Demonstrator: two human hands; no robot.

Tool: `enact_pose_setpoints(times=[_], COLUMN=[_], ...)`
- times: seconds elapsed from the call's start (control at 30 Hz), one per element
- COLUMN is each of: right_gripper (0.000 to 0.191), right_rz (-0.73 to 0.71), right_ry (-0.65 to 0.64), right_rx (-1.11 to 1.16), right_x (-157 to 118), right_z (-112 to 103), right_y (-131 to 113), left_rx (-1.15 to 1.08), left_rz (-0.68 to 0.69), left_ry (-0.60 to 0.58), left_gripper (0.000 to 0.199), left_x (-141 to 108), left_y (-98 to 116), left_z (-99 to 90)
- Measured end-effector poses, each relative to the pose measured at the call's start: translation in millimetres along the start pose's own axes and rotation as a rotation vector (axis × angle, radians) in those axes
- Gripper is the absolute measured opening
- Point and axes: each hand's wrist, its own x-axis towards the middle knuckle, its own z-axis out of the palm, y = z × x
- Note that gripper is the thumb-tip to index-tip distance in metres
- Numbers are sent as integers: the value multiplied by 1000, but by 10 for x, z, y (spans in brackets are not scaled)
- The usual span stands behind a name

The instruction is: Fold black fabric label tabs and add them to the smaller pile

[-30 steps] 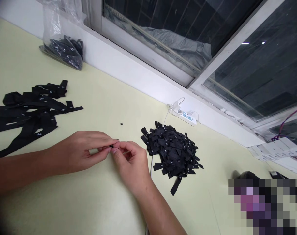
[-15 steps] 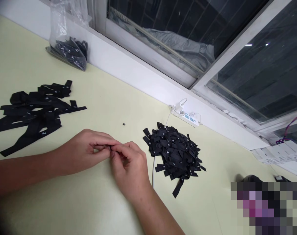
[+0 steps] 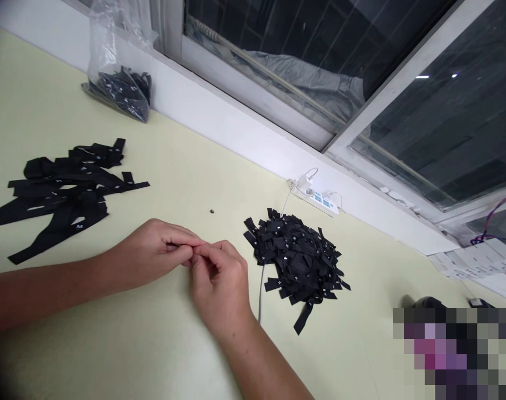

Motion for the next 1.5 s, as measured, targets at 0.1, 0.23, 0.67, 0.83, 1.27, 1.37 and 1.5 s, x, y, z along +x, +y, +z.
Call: enact_pose_setpoints(times=[0.1,0.23,0.67,0.83,1.27,1.37,1.5], right_gripper=[15,11,9,8,13,13,14], right_rz=[18,38,64,128,158,143,163], right_ry=[9,2,-37,-36,16,-1,10], right_rx=[-2,-18,22,49,152,117,99], right_x=[24,51,69,66,73,78,89], right_z=[-23,-41,-93,-99,-136,-158,-172], right_y=[17,48,35,38,89,81,100], left_rx=[47,133,328,351,310,317,323], left_rz=[16,66,339,379,206,178,145], left_ry=[2,-1,13,29,17,24,44], left_gripper=[38,32,30,30,26,26,25], left_x=[8,9,9,9,-2,10,28], left_y=[1,-56,-215,-218,-122,-136,-152], left_z=[-6,-37,-87,-94,-118,-136,-153])
